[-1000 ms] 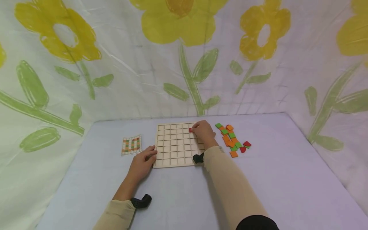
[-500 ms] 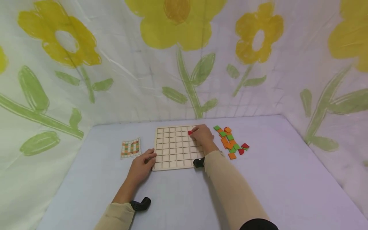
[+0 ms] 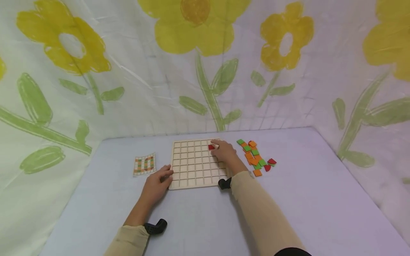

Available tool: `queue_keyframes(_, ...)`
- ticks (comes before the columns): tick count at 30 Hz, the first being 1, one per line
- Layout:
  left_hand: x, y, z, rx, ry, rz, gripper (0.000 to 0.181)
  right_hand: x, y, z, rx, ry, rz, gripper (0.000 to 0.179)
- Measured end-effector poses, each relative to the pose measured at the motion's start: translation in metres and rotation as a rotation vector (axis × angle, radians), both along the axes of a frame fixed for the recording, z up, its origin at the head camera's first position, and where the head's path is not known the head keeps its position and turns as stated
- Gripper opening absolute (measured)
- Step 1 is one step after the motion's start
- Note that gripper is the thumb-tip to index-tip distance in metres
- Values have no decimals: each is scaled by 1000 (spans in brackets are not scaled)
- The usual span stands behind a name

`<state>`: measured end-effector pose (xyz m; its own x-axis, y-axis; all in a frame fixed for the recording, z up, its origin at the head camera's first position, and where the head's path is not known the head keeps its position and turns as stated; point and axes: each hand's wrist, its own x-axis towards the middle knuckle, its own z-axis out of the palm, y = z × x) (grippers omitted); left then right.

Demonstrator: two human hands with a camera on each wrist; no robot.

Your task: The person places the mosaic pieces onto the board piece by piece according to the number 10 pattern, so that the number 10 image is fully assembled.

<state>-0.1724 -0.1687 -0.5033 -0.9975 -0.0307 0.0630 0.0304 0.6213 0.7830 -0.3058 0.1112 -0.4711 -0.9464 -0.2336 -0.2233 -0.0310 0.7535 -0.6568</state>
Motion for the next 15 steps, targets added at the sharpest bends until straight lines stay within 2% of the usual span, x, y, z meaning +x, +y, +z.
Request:
queue_keyframes(6, 1, -1, 1, -24, 28, -11, 27, 5, 2, -1, -3, 19, 19, 48)
queue_keyframes(11, 3, -1, 3, -20, 19, -29, 26, 8, 2, -3, 1, 21, 24, 50)
queue_keyframes(15, 2, 0, 3, -16, 25, -29, 27, 11, 6, 0, -47, 14, 7, 56)
